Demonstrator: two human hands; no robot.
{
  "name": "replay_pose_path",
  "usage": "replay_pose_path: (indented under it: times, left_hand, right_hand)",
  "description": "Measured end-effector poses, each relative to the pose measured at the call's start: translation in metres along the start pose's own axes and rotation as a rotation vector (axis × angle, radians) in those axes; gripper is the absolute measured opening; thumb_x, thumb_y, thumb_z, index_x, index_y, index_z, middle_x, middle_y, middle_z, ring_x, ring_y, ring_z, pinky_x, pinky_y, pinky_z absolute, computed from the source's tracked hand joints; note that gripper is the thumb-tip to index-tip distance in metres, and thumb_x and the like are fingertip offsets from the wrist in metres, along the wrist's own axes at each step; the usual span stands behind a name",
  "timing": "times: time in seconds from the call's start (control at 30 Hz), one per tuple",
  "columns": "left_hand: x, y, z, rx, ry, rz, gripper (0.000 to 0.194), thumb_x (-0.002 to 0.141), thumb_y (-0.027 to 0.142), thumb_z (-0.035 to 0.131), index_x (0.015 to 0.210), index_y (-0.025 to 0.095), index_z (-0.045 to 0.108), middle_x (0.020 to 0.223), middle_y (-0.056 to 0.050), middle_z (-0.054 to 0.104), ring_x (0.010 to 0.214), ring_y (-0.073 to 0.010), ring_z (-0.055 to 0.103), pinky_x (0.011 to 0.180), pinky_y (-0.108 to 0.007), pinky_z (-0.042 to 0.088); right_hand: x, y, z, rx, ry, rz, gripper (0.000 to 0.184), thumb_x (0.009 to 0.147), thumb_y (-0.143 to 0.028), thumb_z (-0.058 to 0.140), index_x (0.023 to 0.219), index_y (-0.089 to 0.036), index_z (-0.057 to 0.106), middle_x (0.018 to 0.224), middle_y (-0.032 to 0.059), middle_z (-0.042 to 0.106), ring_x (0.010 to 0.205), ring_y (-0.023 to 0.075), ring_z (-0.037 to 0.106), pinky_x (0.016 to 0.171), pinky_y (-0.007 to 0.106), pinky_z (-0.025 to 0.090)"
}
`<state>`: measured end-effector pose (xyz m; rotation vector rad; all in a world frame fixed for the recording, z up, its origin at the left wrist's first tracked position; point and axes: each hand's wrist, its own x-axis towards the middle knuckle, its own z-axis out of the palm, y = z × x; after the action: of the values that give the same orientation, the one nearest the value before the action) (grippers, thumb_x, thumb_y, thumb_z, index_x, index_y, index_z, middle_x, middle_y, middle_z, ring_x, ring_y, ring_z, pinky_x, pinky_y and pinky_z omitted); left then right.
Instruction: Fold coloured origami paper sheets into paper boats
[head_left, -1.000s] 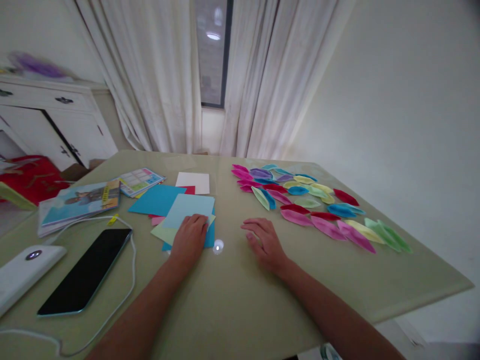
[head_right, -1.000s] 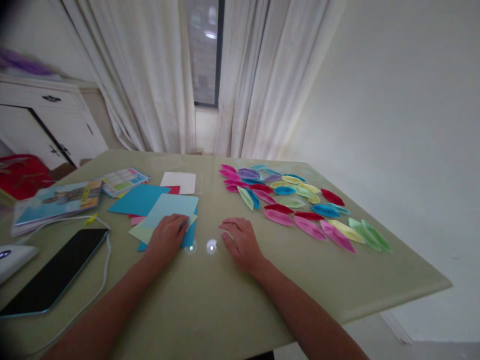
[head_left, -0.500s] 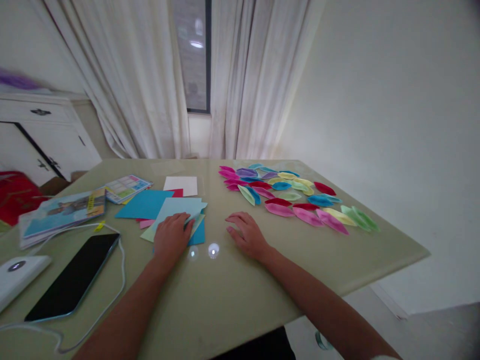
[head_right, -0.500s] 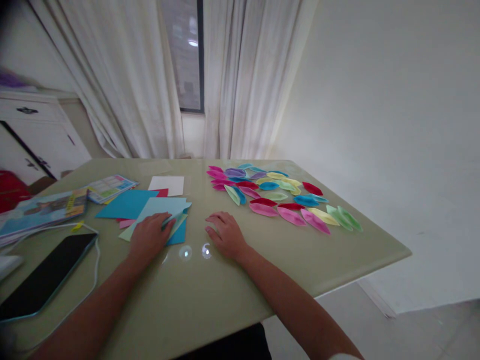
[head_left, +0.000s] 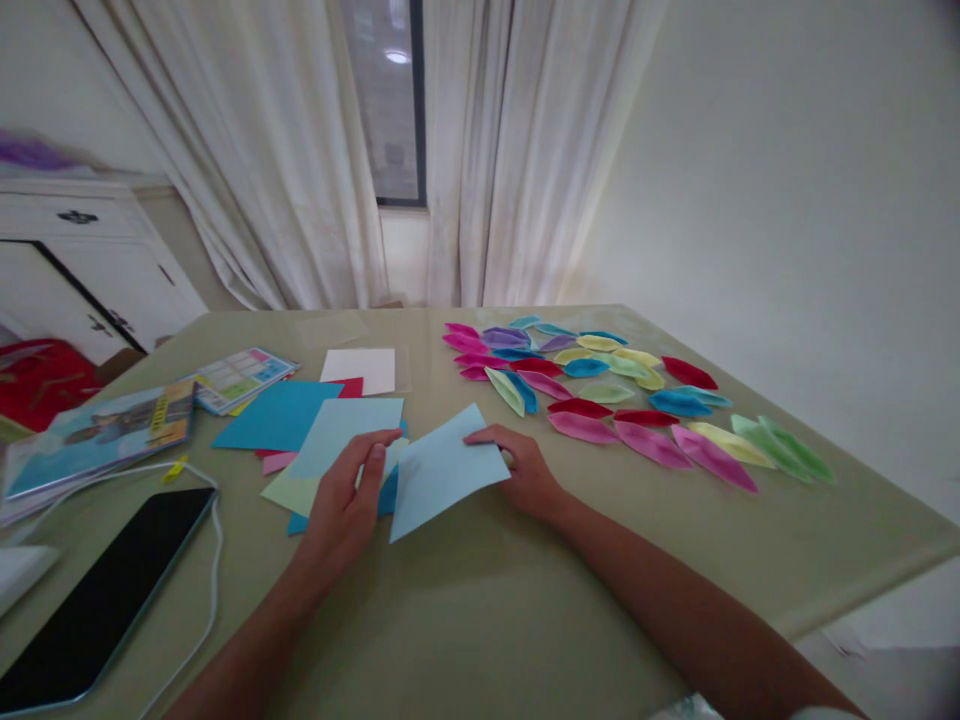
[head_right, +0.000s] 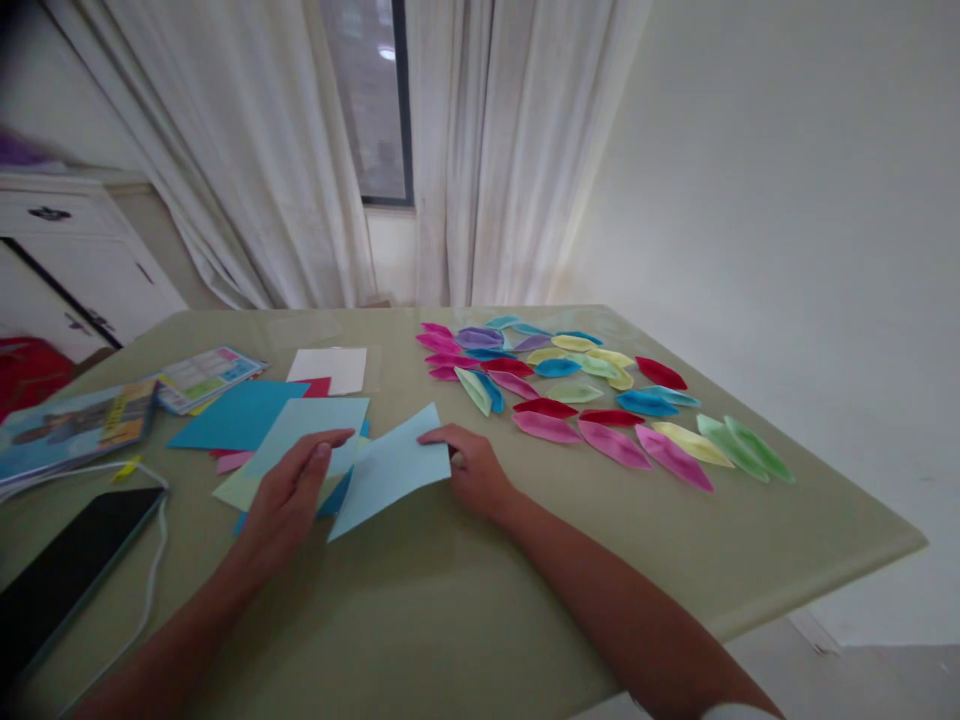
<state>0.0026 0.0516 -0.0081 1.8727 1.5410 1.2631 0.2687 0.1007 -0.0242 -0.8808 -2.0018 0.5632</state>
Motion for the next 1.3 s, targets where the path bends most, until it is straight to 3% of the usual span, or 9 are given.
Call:
replay_pose_path:
  times: [0.23,0.4,0.57,0.87,0.97,1.07,1.17,1.23,1.3]
  left_hand:
    - [-0.001,-0.015,0.003,-0.121,-0.094,-0.052,0.063,0.096,0.042,0.068,0.155,0.032,0.049,0.142,-0.011,0.059,0.12,-0.0263,0.064,0.092,-0.038,0.061]
    - [-0.006,-0.007,0.0,-0.315,-0.331,-0.118,0.034,0.1,0.044,0.062,0.121,0.023,0.079,0.103,-0.008,0.079,0.09,-0.0232,0.073,0.083,-0.034,0.059]
    - [-0.005,0.007,-0.001,-0.423,-0.185,-0.215,0.029,0.09,0.047,0.075,0.095,0.02,0.084,0.091,-0.007,0.081,0.083,-0.0224,0.071,0.074,-0.028,0.054]
    - [-0.013,0.009,0.005,-0.347,-0.002,-0.273,0.041,0.086,0.053,0.079,0.069,0.016,0.074,0.06,0.0,0.064,0.056,-0.015,0.056,0.053,-0.024,0.042]
    - [-0.013,0.013,0.012,-0.462,0.06,-0.288,0.035,0.08,0.049,0.086,0.091,0.017,0.078,0.077,-0.003,0.076,0.068,-0.0186,0.068,0.06,-0.025,0.053]
    - [-0.013,0.022,0.017,-0.576,0.06,-0.361,0.073,0.077,0.048,0.089,0.14,0.022,0.064,0.095,-0.005,0.082,0.08,-0.0207,0.075,0.071,-0.028,0.059]
    - [-0.013,0.029,0.017,-0.608,0.037,-0.414,0.093,0.076,0.053,0.089,0.155,0.022,0.049,0.084,-0.002,0.08,0.081,-0.0224,0.076,0.073,-0.03,0.059]
    - [-0.013,0.028,0.014,-0.56,0.024,-0.425,0.068,0.078,0.056,0.087,0.131,0.019,0.069,0.074,-0.001,0.075,0.074,-0.0211,0.072,0.067,-0.027,0.056]
    - [-0.013,0.024,0.011,-0.473,0.017,-0.418,0.041,0.082,0.057,0.083,0.087,0.017,0.076,0.061,0.002,0.064,0.06,-0.0155,0.061,0.055,-0.022,0.046]
  right_hand:
    - [0.003,0.002,-0.008,0.142,0.161,0.087,0.025,0.096,-0.027,0.067,0.12,-0.021,0.074,0.11,0.0099,0.08,0.095,0.0247,0.077,0.079,0.034,0.061]
    - [0.001,-0.001,-0.005,0.363,0.068,0.108,0.032,0.093,-0.042,0.077,0.117,-0.021,0.077,0.112,0.0113,0.08,0.098,0.0241,0.077,0.083,0.032,0.06]
    - [0.002,-0.01,-0.009,0.489,-0.036,0.136,0.03,0.089,-0.049,0.082,0.098,-0.02,0.082,0.096,0.0088,0.08,0.083,0.0217,0.074,0.076,0.031,0.058]
    - [0.001,-0.025,-0.005,0.521,0.085,0.231,0.026,0.097,-0.043,0.072,0.088,-0.02,0.081,0.087,0.0044,0.075,0.08,0.0201,0.068,0.075,0.031,0.054]
    - [-0.002,-0.023,-0.001,0.528,0.117,0.255,0.023,0.096,-0.04,0.074,0.088,-0.02,0.08,0.087,0.0043,0.074,0.083,0.0205,0.067,0.079,0.031,0.054]
    - [-0.003,-0.02,0.003,0.586,0.124,0.299,0.022,0.092,-0.041,0.078,0.089,-0.019,0.078,0.084,0.0033,0.072,0.079,0.0192,0.065,0.076,0.03,0.053]
    - [-0.004,-0.02,0.005,0.569,0.138,0.339,0.025,0.093,-0.041,0.077,0.083,-0.018,0.076,0.079,0.0026,0.068,0.073,0.0172,0.061,0.07,0.028,0.05]
    - [-0.005,-0.02,0.005,0.548,0.131,0.339,0.026,0.094,-0.041,0.075,0.081,-0.018,0.075,0.077,0.0025,0.065,0.072,0.0167,0.058,0.068,0.028,0.049]
    - [-0.007,-0.02,0.005,0.536,0.111,0.34,0.027,0.094,-0.042,0.075,0.082,-0.018,0.075,0.077,0.0027,0.064,0.072,0.017,0.057,0.067,0.028,0.048]
